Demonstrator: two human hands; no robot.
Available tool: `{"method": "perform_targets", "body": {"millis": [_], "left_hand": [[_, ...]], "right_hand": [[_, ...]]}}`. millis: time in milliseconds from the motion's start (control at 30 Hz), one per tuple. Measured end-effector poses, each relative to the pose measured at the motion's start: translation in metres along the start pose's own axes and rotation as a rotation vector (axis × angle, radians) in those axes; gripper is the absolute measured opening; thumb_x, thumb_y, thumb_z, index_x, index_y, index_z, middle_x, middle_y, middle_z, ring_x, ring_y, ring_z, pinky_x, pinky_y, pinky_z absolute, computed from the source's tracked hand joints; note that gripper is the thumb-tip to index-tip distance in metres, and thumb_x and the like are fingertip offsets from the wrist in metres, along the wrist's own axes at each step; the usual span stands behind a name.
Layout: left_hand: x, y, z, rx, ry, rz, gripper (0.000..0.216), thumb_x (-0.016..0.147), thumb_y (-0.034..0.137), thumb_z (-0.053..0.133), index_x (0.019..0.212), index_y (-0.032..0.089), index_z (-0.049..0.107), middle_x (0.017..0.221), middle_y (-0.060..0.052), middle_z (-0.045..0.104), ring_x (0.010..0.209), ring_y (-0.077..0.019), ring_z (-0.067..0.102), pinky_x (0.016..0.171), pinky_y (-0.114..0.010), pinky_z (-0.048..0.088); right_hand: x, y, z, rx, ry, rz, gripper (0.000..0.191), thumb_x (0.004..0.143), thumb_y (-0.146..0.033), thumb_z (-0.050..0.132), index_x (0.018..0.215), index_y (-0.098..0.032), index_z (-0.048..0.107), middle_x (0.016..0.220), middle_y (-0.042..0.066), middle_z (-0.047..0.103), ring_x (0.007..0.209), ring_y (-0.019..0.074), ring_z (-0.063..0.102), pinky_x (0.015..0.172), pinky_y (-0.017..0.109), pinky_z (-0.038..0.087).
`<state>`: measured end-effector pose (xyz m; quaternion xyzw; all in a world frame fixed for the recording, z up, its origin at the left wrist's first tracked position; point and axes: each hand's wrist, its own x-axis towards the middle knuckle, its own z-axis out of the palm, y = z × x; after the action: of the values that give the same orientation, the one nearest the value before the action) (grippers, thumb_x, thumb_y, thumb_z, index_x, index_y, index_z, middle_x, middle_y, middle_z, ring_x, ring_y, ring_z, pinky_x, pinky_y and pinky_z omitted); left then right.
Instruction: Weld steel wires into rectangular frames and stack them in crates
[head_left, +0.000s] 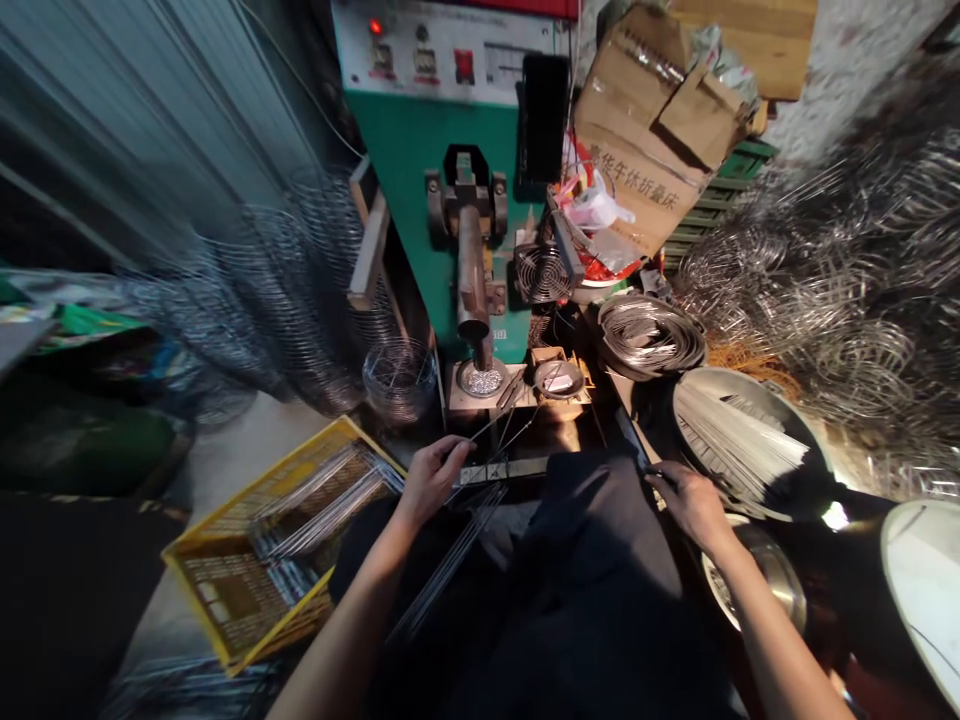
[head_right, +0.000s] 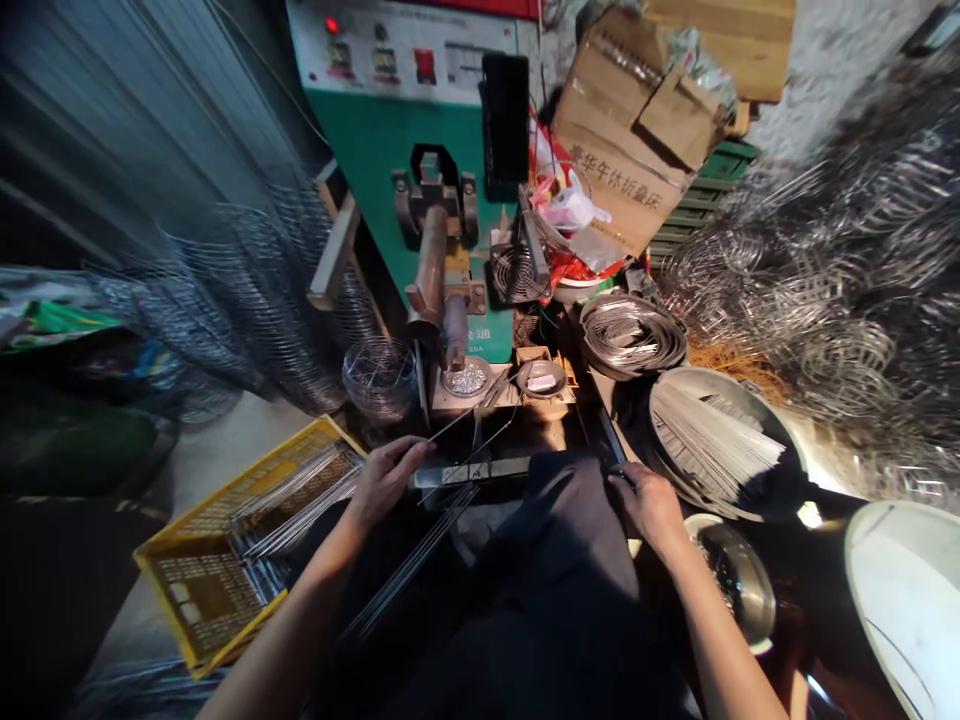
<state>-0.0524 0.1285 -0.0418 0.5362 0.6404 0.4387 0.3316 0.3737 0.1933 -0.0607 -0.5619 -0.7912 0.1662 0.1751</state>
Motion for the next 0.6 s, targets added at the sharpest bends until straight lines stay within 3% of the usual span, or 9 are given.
{"method": "perform_targets", "body": {"millis": [167, 267, 467, 600], "left_hand": [[0.000, 0.002, 0.000, 0.003, 0.009, -0.002, 0.035, 0.089, 0.046, 0.056, 0.089, 0.016, 0.072, 0.079, -0.004, 0.071, 0.074, -0.0197, 0.061, 0.066, -0.026, 0.044], [0.001, 0.004, 0.002, -0.008, 0.006, -0.003, 0.034, 0.088, 0.045, 0.057, 0.087, 0.015, 0.072, 0.084, -0.005, 0.073, 0.078, -0.0211, 0.062, 0.068, -0.027, 0.045], [0.003, 0.005, 0.013, 0.003, -0.012, -0.017, 0.035, 0.088, 0.046, 0.058, 0.090, 0.015, 0.074, 0.080, -0.004, 0.072, 0.075, -0.0197, 0.062, 0.068, -0.026, 0.046], [0.005, 0.004, 0.019, -0.008, -0.015, -0.006, 0.034, 0.088, 0.045, 0.059, 0.089, 0.015, 0.074, 0.076, -0.002, 0.071, 0.072, -0.0180, 0.059, 0.067, -0.025, 0.044]], "right_hand": [[-0.006, 0.004, 0.009, -0.155, -0.039, 0.131, 0.042, 0.094, -0.019, 0.039, 0.126, -0.017, 0.065, 0.118, 0.015, 0.068, 0.106, 0.0259, 0.067, 0.094, 0.036, 0.051], [-0.011, 0.007, 0.014, -0.144, -0.029, 0.209, 0.045, 0.091, -0.017, 0.041, 0.131, -0.013, 0.061, 0.121, 0.018, 0.066, 0.116, 0.0294, 0.062, 0.100, 0.042, 0.049], [-0.018, -0.001, 0.009, 0.187, -0.087, 0.125, 0.044, 0.090, -0.032, 0.044, 0.124, -0.017, 0.067, 0.123, 0.012, 0.068, 0.114, 0.0248, 0.064, 0.101, 0.038, 0.049], [-0.026, -0.007, 0.000, 0.211, -0.038, 0.194, 0.035, 0.090, -0.038, 0.049, 0.105, -0.020, 0.075, 0.104, 0.010, 0.075, 0.091, 0.0252, 0.072, 0.085, 0.035, 0.055]]}}
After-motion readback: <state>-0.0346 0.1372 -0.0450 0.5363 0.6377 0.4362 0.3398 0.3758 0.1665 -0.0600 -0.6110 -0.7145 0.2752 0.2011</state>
